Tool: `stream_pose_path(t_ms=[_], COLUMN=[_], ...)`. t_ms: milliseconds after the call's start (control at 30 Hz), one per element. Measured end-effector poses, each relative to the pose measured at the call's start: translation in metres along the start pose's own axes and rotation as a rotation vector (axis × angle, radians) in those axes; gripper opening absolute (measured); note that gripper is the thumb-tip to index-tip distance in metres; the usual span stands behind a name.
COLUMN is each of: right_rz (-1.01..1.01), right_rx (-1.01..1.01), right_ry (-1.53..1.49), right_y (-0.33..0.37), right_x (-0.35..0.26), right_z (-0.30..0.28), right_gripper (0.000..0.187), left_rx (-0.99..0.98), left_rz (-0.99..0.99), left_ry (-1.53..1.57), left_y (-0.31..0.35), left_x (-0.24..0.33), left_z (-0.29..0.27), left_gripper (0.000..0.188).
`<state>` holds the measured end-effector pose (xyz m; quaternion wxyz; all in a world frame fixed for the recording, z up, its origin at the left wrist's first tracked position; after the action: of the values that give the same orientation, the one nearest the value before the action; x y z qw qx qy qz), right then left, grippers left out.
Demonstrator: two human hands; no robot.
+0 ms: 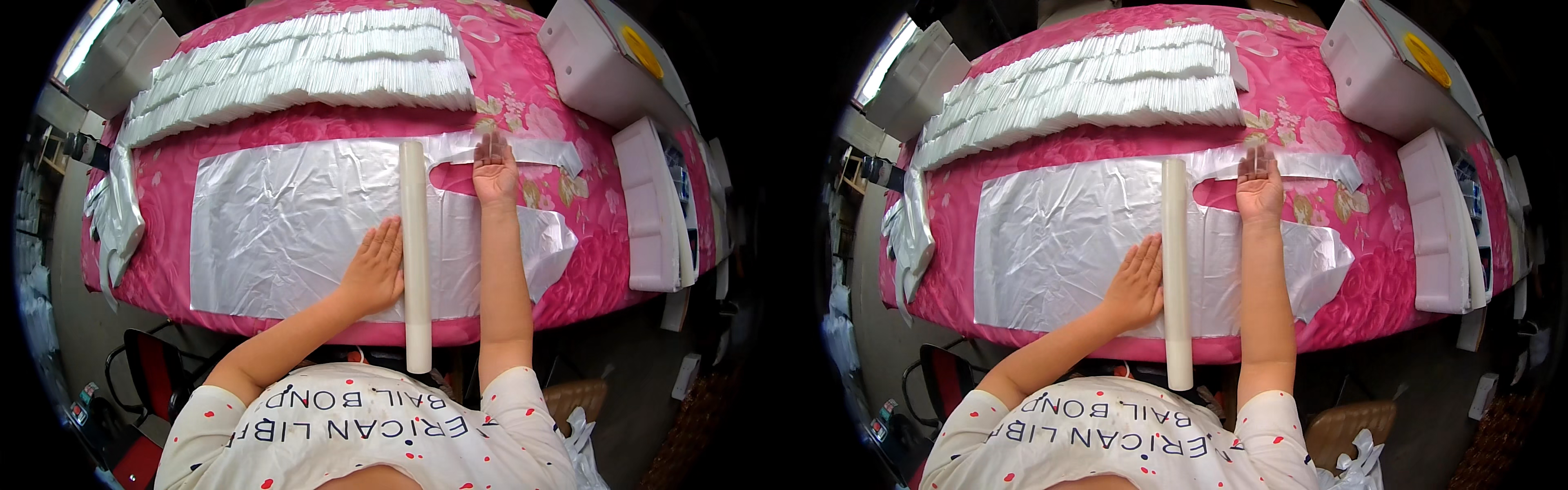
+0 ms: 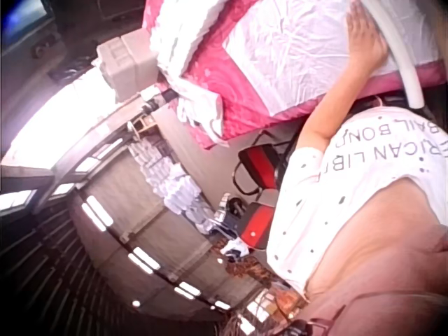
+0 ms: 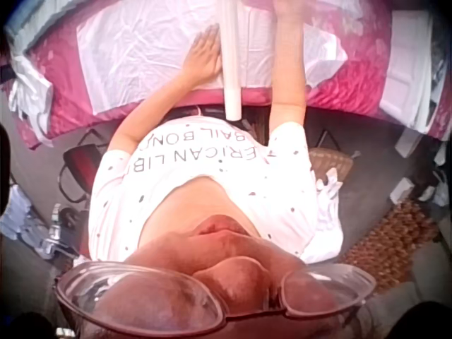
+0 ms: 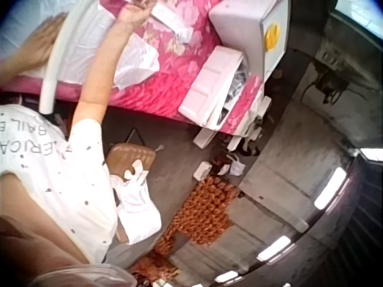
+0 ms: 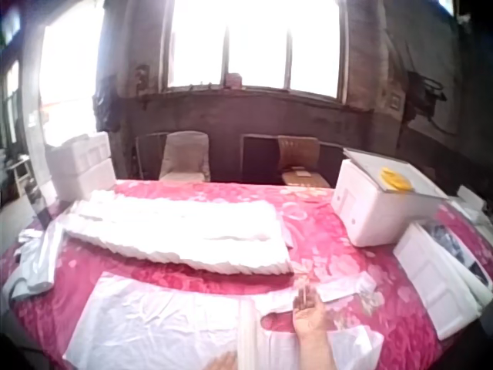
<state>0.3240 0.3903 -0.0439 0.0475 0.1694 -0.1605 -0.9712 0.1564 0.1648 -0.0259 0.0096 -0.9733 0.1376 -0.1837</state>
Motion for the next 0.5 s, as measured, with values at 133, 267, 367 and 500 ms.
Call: stream_pose_path(t_ms=[133, 267, 367, 500], right_rz=[0.056, -0.186, -0.171, -0.243], right_rx=[-0.498, -0.485, -0.594, -0.535], right_ry=[-0.083, -0.038, 0.081, 0.630], right_y=[-0.035, -0.027, 0.002, 0.086], right_x=[-0.128, -0.174, -0.156, -0.010], right_z=[-0.022, 0.020, 0.071, 0.135], right_gripper=[0.032, 0.033, 0.030, 0.023], left_rx=[0.038, 0.036, 0.040, 0.064], left_rz=[0.021, 0.032, 0.040, 0.032], left_ry=[0.029, 0.033, 0.032, 0.055], left_y=[0.000, -0.002, -0.001, 0.002], left_x=[0.001, 0.001, 0.000, -0.005], left_z=[0.002, 0.003, 0.005, 0.007], left_gripper=[0.067, 0.067, 0.067, 0.066])
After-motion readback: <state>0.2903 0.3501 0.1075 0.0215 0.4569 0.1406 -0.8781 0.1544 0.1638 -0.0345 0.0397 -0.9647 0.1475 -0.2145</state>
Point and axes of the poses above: each hand's wrist, its own y-axis away from the middle knuckle, its own z-axis out of the palm, x = y × z, the point moved 2 cm from there along -y, towards the middle knuckle, and after that the axes turned 1 degree about y, right-handed, at the moved point
